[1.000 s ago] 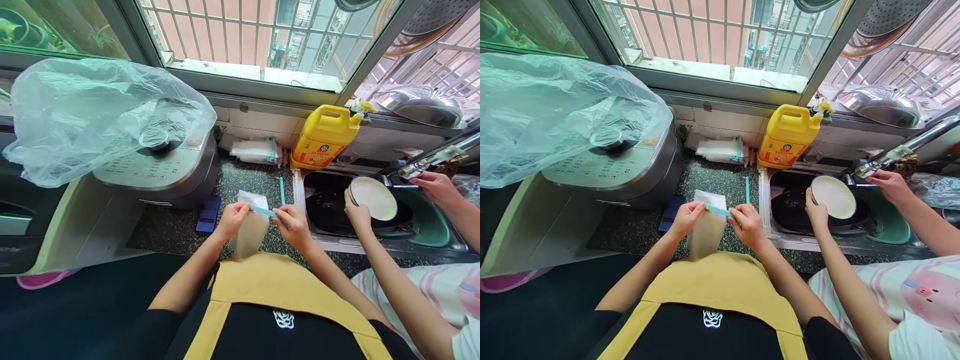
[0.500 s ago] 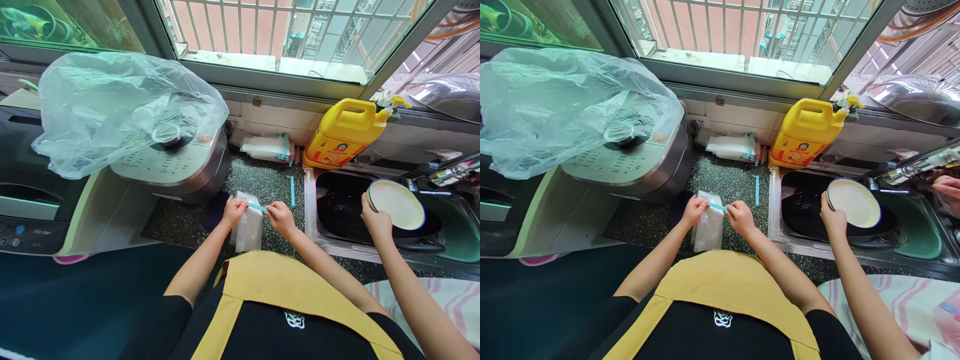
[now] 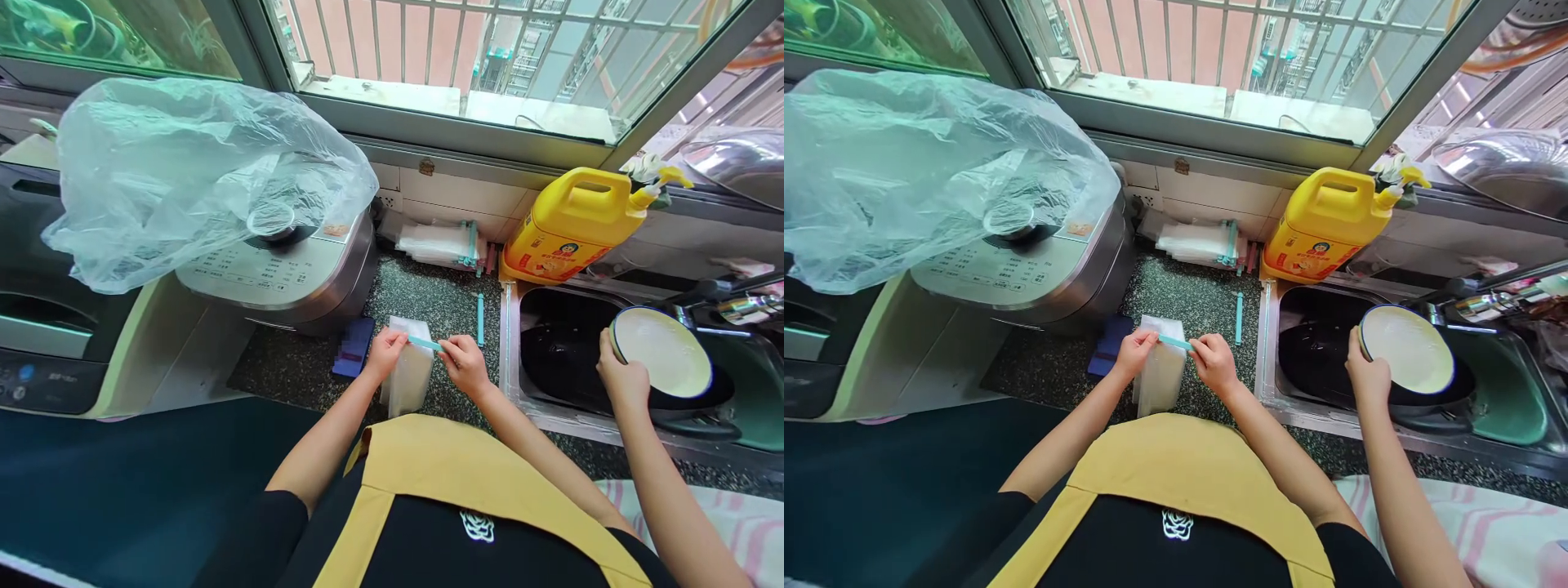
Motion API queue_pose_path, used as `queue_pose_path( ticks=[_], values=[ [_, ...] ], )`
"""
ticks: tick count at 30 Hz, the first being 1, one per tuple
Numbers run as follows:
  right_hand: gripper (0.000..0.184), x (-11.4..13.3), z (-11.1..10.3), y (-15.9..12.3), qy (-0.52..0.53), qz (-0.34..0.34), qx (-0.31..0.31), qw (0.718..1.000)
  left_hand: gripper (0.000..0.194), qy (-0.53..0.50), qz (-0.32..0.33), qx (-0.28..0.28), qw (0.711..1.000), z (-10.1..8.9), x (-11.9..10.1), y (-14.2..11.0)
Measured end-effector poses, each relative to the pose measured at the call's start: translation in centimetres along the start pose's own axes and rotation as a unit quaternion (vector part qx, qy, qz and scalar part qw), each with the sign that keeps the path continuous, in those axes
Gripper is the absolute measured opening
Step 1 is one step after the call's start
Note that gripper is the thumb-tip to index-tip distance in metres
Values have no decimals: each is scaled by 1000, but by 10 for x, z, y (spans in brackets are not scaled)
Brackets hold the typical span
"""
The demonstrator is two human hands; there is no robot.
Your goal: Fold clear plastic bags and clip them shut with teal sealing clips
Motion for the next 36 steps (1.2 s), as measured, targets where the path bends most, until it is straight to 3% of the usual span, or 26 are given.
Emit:
queue_pose_path(
  ticks=[5,11,28,36],
  values=[
    [19,5,-34,-9,-7,-1,-46,999,31,-41,19,23,999,13,-20,-9],
    [24,8,-51,-17,-9,-2,-76,997,33,-80,28,38,996,20,-33,-14],
    [22,19,-67,-22,-4,-8,-79,997,38,-202,-55,60,976,28,-29,-28],
    [16,8,-71,-18,61,60,-81,993,37,-218,-70,39,973,25,-21,-25]
  ],
)
Point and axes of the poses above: each hand's wrist, its own y-axis towards the middle knuckle, its own z-axis out of the palm, x = y × z, the point moved 10 cm from there along y, towards the middle knuckle, and after that the axes turned 7 degrees about -y, right-handed, at the moved point
